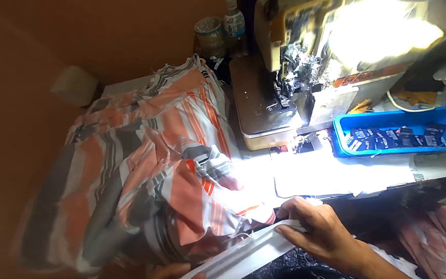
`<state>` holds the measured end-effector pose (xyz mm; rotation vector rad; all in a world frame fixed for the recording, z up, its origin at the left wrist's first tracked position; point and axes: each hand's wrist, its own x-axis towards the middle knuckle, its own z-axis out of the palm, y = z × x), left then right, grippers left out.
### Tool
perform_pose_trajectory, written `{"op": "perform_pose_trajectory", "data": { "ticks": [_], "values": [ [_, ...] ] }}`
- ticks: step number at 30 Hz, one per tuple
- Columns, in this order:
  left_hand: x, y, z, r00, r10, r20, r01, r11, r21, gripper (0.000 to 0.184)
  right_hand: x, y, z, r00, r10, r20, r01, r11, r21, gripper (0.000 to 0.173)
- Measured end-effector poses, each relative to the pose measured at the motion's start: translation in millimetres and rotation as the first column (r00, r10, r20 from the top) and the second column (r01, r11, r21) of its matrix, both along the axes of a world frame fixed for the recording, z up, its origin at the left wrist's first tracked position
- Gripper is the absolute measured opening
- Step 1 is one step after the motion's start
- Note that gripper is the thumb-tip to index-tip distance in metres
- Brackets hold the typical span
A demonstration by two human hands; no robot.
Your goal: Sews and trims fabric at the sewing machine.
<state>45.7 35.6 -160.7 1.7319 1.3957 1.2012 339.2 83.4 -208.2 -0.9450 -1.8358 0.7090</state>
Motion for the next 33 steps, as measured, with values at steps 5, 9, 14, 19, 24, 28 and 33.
{"op": "perform_pose_trajectory", "data": {
  "ticks": [5, 9, 14, 19, 24, 28, 33],
  "values": [
    [-17.8, 46.8, 39.6, 0.904, -0.218, -0.368, 0.221, 0.975, -0.033, 0.027, -25.3, -0.4, -5.4, 0.989, -0.149, -0.007, 0.150, 0.988, 0.034, 0.024],
    [-11.8, 115.6, 61.7, 0.721, -0.123, -0.682, 0.270, 0.956, 0.112, 0.033, -49.6, 5.9, 7.6, 0.979, -0.201, 0.028, 0.202, 0.976, -0.081, 0.018],
    [-0.4, 177.5, 44.8, 0.620, -0.310, -0.720, 0.203, 0.951, -0.235, 0.019, -61.3, 24.7, 14.4, 0.985, -0.087, 0.151, 0.131, 0.942, -0.310, 0.019],
    [-6.2, 160.3, 38.5, 0.650, -0.143, -0.746, 0.171, 0.984, -0.039, 0.029, -62.4, 24.2, 0.6, 0.982, -0.142, 0.123, 0.166, 0.963, -0.212, 0.017],
    [-14.0, 115.2, 78.8, 0.795, 0.027, -0.606, 0.151, 0.959, 0.240, 0.034, -55.0, 31.9, 10.4, 0.998, -0.034, -0.060, 0.028, 0.994, -0.103, 0.014],
    [-20.6, 100.9, 91.4, 0.872, 0.012, -0.490, 0.155, 0.941, 0.300, 0.023, -50.4, 39.6, 19.6, 0.987, 0.029, -0.158, -0.034, 0.999, -0.031, 0.016],
    [-21.5, 98.9, 93.6, 0.910, -0.007, -0.414, 0.154, 0.934, 0.323, 0.017, -45.3, 34.9, 26.8, 0.979, -0.049, -0.196, 0.056, 0.998, 0.034, 0.016]
  ]
}}
